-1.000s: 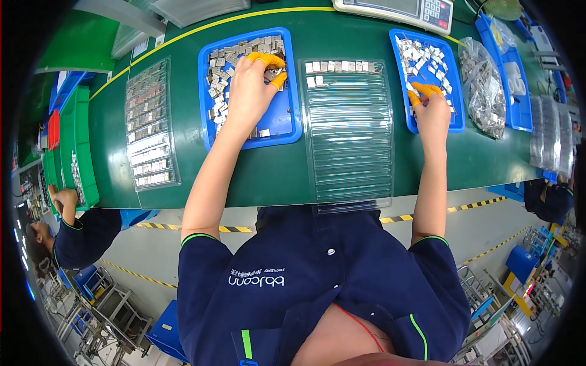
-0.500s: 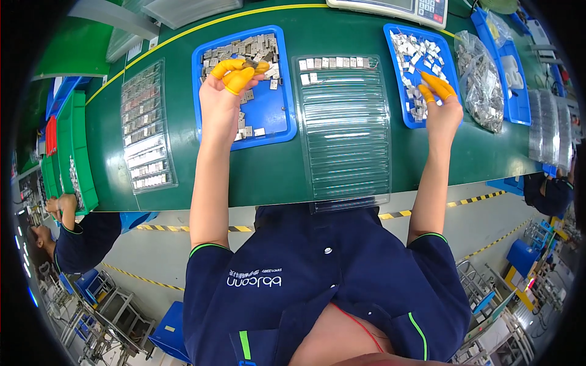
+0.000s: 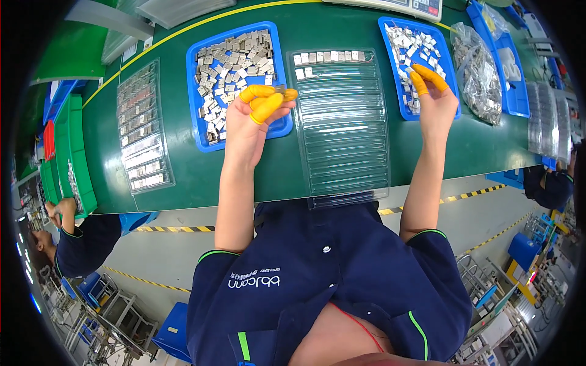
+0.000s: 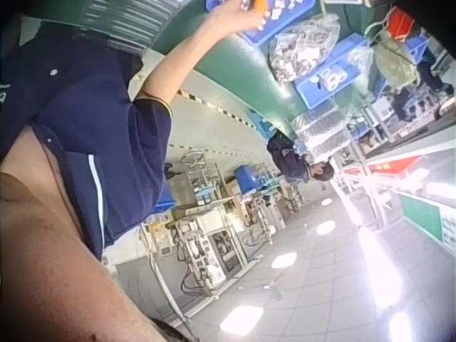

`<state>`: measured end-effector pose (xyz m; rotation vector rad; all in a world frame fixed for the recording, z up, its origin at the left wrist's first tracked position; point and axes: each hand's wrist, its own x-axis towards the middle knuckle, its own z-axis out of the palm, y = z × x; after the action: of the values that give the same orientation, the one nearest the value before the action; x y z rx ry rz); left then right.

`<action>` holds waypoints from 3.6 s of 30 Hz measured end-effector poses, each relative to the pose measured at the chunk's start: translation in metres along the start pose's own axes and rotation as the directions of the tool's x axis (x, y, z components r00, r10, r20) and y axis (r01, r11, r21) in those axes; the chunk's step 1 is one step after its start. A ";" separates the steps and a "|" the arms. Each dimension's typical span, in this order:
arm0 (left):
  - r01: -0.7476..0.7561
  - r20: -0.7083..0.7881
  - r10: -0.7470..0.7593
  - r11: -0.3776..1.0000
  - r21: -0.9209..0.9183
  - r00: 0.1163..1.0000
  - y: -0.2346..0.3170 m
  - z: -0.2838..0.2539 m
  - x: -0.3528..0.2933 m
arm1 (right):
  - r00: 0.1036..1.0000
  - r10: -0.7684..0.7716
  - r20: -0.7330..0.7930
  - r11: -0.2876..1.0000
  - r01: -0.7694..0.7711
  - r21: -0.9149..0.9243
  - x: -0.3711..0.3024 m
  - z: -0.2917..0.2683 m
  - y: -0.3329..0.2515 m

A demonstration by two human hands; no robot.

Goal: Picking small electronic components from trays and placing them into a plastic organizer.

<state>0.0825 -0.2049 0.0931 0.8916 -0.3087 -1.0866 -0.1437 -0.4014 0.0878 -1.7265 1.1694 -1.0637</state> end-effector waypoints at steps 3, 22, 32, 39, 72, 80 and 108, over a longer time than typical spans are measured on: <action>-0.129 -0.069 0.160 0.936 0.327 0.985 -0.011 -0.004 -0.002 | 0.964 0.206 0.165 0.938 -0.243 0.248 -0.020 0.012 -0.033; -0.183 0.082 0.166 0.805 0.565 0.983 -0.009 0.013 -0.025 | 0.820 0.164 0.549 0.842 -0.406 0.355 -0.078 0.057 -0.076; -0.187 0.099 0.159 0.833 0.521 0.982 -0.014 0.017 -0.030 | 0.856 0.149 0.495 0.929 -0.293 0.226 -0.084 0.053 -0.080; 0.053 0.140 -0.081 0.980 0.192 0.987 -0.003 0.009 -0.032 | 0.641 0.240 0.729 0.736 -0.609 0.294 -0.077 0.051 -0.078; -0.082 -0.058 0.252 0.511 0.856 0.966 0.015 -0.020 0.022 | 0.667 -0.626 0.404 0.564 0.745 -0.356 -0.022 0.100 -0.024; -0.157 0.189 0.221 -0.157 0.975 0.957 0.015 -0.021 0.046 | 0.888 -0.387 0.249 0.710 0.459 -0.534 -0.014 0.044 -0.013; 0.107 -0.133 -0.051 0.883 0.458 0.990 0.022 0.002 0.007 | 0.957 -0.139 0.253 0.745 0.269 -0.611 -0.006 -0.008 0.002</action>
<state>0.0987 -0.2075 0.1096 1.4033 -0.4487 -1.0463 -0.1527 -0.3977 0.0871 -2.4829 1.3303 -0.6101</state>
